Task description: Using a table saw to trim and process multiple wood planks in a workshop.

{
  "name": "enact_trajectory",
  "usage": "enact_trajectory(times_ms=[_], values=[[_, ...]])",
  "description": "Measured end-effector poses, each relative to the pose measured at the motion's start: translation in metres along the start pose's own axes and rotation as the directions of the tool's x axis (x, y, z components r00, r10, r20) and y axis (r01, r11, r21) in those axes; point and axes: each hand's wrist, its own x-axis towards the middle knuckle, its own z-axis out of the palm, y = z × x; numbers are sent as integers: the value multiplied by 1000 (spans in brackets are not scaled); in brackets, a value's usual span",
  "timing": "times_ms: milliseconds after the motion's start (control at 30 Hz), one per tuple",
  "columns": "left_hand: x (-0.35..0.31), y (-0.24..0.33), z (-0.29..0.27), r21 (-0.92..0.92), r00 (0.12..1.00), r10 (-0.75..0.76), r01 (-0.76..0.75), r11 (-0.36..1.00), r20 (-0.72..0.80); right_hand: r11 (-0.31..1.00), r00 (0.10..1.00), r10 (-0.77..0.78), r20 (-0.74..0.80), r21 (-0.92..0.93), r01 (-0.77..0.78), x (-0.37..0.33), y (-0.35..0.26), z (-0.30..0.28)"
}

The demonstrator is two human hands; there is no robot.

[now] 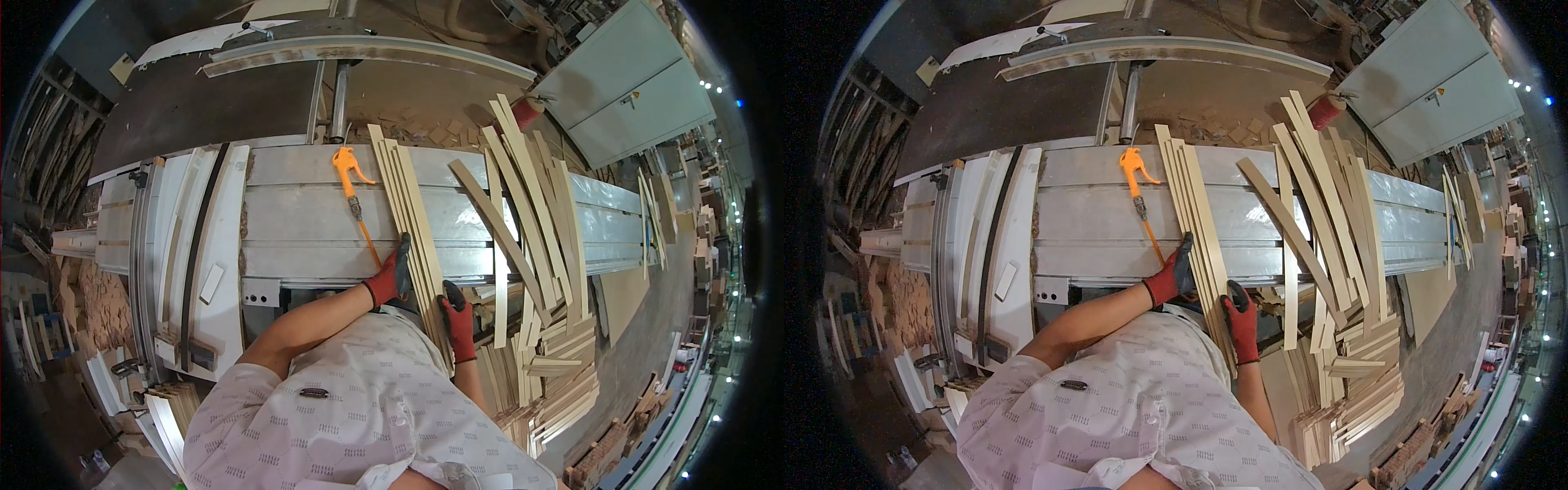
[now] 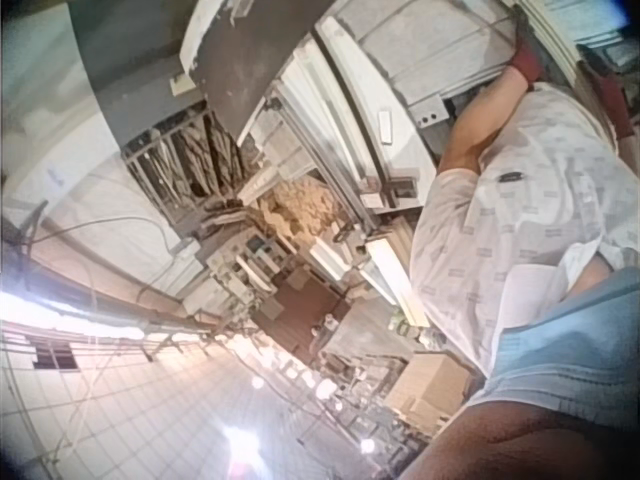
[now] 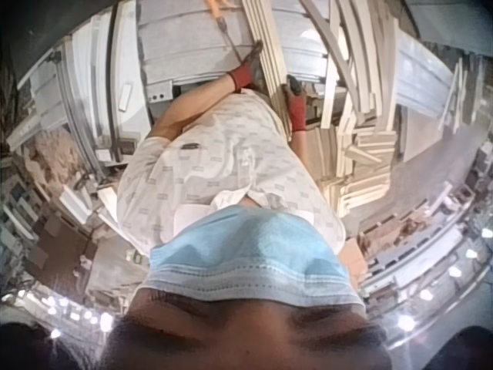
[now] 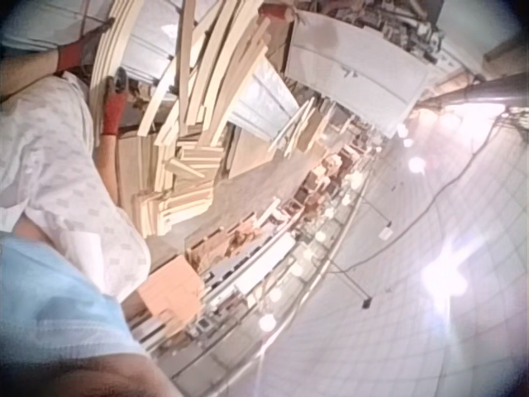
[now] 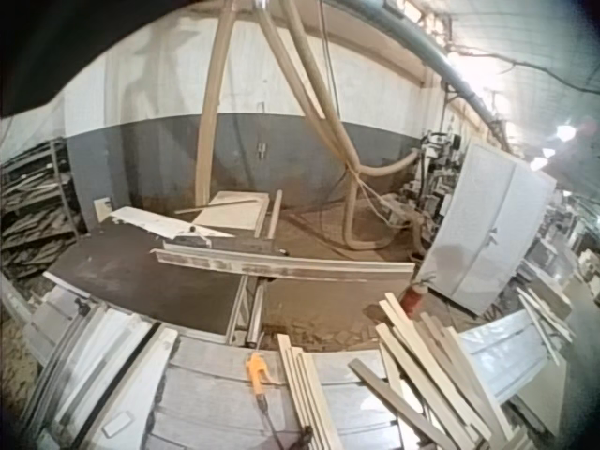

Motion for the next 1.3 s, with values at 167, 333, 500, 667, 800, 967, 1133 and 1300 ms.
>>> enact_trajectory(times_ms=[167, 333, 500, 667, 800, 967, 1133, 1300], values=[[4, 0, -3, -34, 996, -90, 91, 995, 21, 1000, 1000, -26, 9, -12, 26, 4, 7, -5], [14, -6, -6, -43, 999, -48, 49, 998, 3, 999, 1000, -8, -15, -46, 7, 5, 8, -10], [5, -1, 3, 34, 997, -69, 68, 997, 38, 975, 992, -114, -45, -196, 103, 1, 4, -1], [10, -8, 7, 16, 958, 100, -109, 994, 269, 605, 906, -408, 112, -710, 360, -22, -59, 35], [-23, 10, 80, 141, 921, 335, -366, 920, 200, 646, 867, -483, 126, -618, 449, -15, -78, 38], [-109, 65, 138, 252, 707, 520, -678, 690, 479, 589, 721, -660, 209, -451, 670, 23, -83, 49], [-180, 87, 149, 603, 231, 929, -797, 10, 290, 495, 490, -724, 485, -127, 859, 59, -112, 88], [-255, 124, 105, 733, -125, 911, -555, -393, 394, 709, 498, -699, 513, 411, 573, 53, -235, 203]])
